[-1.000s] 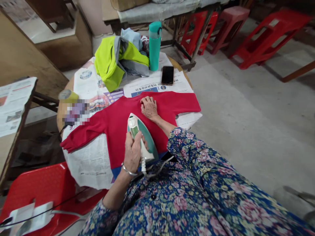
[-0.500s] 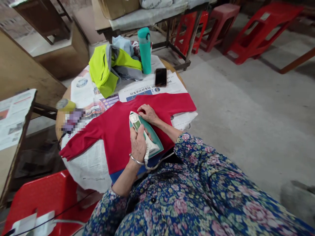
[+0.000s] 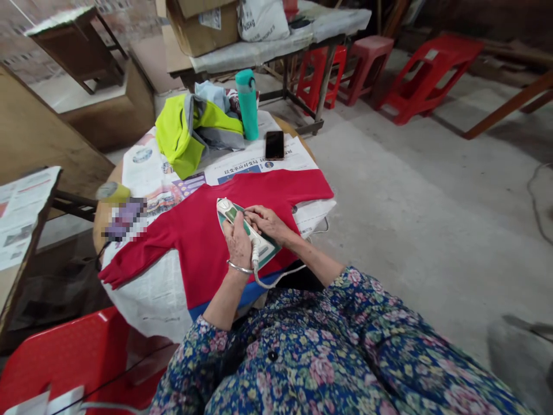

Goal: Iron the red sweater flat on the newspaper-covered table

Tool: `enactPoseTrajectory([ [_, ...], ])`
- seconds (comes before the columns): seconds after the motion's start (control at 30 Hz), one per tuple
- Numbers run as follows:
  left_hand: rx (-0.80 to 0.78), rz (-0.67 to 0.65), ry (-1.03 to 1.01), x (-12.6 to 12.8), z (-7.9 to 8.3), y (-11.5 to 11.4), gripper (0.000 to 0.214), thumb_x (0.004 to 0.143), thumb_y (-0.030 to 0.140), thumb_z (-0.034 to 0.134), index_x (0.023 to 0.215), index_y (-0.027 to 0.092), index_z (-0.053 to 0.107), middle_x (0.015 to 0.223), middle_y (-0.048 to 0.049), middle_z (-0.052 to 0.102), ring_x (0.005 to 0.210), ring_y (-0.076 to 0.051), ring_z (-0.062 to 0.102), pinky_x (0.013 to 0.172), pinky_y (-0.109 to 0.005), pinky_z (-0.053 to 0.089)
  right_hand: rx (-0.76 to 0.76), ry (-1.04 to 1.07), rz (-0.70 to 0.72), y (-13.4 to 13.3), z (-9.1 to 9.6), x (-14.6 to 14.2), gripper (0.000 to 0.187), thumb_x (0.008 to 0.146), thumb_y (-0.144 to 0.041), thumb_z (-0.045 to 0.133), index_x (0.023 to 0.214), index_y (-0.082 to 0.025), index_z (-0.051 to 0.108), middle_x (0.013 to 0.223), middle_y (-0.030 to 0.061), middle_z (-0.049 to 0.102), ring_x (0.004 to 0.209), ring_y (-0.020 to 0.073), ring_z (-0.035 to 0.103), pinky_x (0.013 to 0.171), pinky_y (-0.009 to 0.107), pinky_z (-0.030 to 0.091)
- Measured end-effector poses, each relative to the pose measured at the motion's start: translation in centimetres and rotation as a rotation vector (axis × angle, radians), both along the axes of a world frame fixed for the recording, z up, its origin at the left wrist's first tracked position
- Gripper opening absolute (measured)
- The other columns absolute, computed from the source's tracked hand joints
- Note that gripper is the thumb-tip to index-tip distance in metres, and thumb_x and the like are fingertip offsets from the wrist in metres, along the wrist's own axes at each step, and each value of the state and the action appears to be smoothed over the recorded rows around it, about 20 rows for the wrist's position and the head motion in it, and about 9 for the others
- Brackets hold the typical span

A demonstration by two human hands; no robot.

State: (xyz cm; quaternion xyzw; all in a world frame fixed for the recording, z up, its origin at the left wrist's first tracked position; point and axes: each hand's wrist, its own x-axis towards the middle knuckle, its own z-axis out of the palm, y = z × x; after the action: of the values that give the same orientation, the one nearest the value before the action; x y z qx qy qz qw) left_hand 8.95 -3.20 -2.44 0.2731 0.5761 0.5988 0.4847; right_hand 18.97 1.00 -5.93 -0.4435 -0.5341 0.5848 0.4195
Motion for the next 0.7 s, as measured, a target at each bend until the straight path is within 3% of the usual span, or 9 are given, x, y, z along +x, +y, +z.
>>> enactPoseTrajectory([
  [0.07,-0.020,-0.054,0.134,-1.0,0.1,-0.3,0.036,0.086,0.056,0.076,0.087,0.026,0.057,0.076,0.0032,0.060,0.072,-0.016,0.067,0.069,-0.029,0.055,0.013,0.029,0.029,-0.9,1.0,0.0,0.024,0.104,-0.044,0.061,0.101,-0.021,0.068,0.086,0.0001,0.067,0.077,0.0174,0.063,0.075,0.031,0.054],
  [0.2,-0.042,-0.200,0.216,-3.4,0.9,-0.8,0.031,0.093,0.053,0.073,0.088,0.025,0.062,0.082,0.0003,0.064,0.087,-0.019,0.069,0.080,-0.031,0.060,0.264,-0.155,0.049,-3.2,3.4,-0.4,0.024,0.105,-0.047,0.064,0.102,-0.023,0.065,0.102,0.0043,0.071,0.100,0.0223,0.066,0.095,0.038,0.053],
  [0.33,-0.097,-0.408,0.153,-5.7,1.8,-0.8,0.045,0.080,0.062,0.084,0.087,0.023,0.065,0.084,-0.0014,0.069,0.086,-0.022,0.071,0.078,-0.033,0.064,0.371,-0.361,-0.017,-5.0,4.2,-1.8,0.019,0.110,-0.041,0.055,0.099,-0.026,0.054,0.105,0.0077,0.068,0.108,0.0259,0.064,0.105,0.045,0.051],
  [0.53,-0.148,-0.517,0.143,-8.8,3.1,-1.0,0.056,0.067,0.067,0.091,0.091,0.020,0.072,0.084,-0.0049,0.075,0.083,-0.025,0.074,0.072,-0.036,0.065,0.274,-0.401,-0.012,-5.2,4.3,-2.7,0.022,0.105,-0.046,0.057,0.101,-0.027,0.047,0.103,0.0065,0.067,0.104,0.0272,0.067,0.097,0.043,0.052],
  [0.7,-0.105,-0.473,0.303,-11.5,4.4,0.8,0.054,0.063,0.064,0.091,0.087,0.018,0.075,0.070,-0.0009,0.070,0.064,-0.017,0.066,0.061,-0.029,0.059,0.005,-0.306,0.071,-5.1,5.6,-2.6,0.025,0.100,-0.046,0.066,0.104,-0.027,0.049,0.081,-0.0020,0.066,0.078,0.0222,0.066,0.074,0.035,0.051],
])
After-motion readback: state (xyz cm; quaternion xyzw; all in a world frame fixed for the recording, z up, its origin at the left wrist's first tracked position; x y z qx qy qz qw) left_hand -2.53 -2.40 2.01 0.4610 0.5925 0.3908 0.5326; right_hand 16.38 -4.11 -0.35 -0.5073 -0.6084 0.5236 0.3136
